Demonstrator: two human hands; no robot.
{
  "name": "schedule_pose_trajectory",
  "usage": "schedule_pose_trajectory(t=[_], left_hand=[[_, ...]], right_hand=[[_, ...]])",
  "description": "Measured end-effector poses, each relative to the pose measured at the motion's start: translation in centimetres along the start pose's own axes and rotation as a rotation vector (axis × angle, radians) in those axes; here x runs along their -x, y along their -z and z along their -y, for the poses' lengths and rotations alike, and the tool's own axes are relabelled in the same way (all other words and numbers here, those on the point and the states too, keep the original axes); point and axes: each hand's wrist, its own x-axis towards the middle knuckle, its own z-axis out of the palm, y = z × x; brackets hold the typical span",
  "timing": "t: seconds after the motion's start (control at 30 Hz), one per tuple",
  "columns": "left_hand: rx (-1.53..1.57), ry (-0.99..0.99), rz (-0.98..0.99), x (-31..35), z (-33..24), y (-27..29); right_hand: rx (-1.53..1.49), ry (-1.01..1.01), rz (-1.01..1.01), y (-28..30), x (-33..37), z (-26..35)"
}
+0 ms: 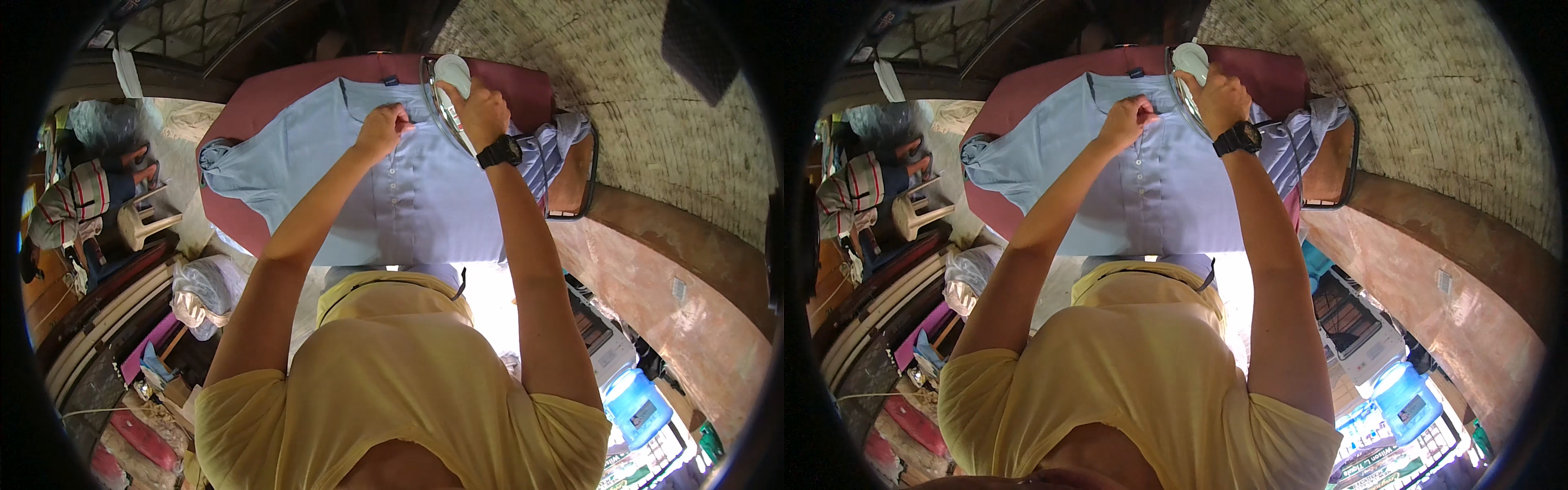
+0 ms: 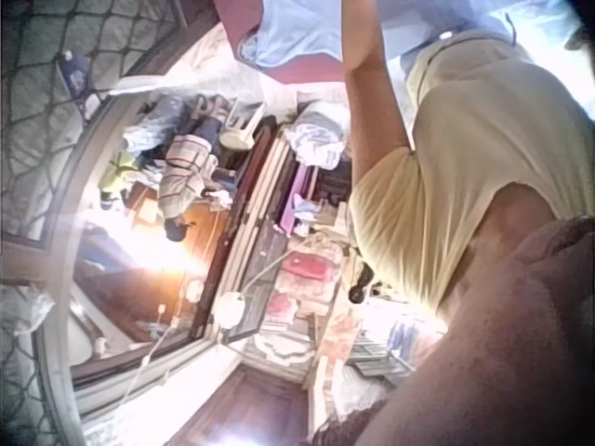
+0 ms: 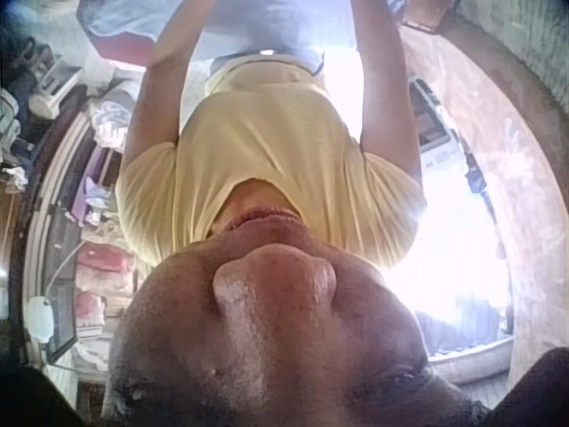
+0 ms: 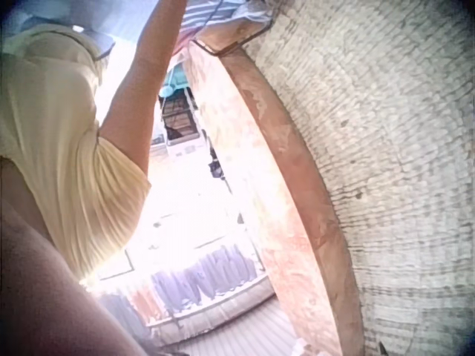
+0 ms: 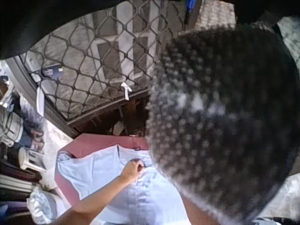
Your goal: The person irons a blue shirt on a pink ironing board using an iron, smoothing different sections of the garment including the collar and sleeves.
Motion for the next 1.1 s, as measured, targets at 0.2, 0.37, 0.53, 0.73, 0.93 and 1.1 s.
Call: schedule_pose_trajectory(t=[0.2, 0.37, 0.53, 0.73, 0.93, 1.1], left_hand=[[-0.132, -0.201, -0.183, 0.9, 0.2, -1.5], [-0.452, -0.243, -0.256, 3.5, -0.7, -3.7], [-0.561, -0.321, -0.237, 5.2, -1.0, -4.5], [-0.663, -0.332, -0.311, 6.3, -0.6, -5.6], [-0.633, -0.352, -0.333, 7.3, -1.2, -4.8], [-0.473, -0.324, -0.312, 7.1, -1.4, -4.3]], right_hand=[[-0.030, -0.022, 0.065, 0.1, -0.2, 0.1], [-0.043, -0.040, 0.090, 0.5, -0.1, 0.3], [-0.096, -0.049, 0.134, 1.0, 0.0, -0.1], [-0.160, 0.050, 0.305, 5.6, 1.9, -0.7], [-0.032, 0.260, 0.479, 6.1, 3.1, -3.6], [-0.066, 0.394, 0.280, 4.4, 3.9, -5.0]])
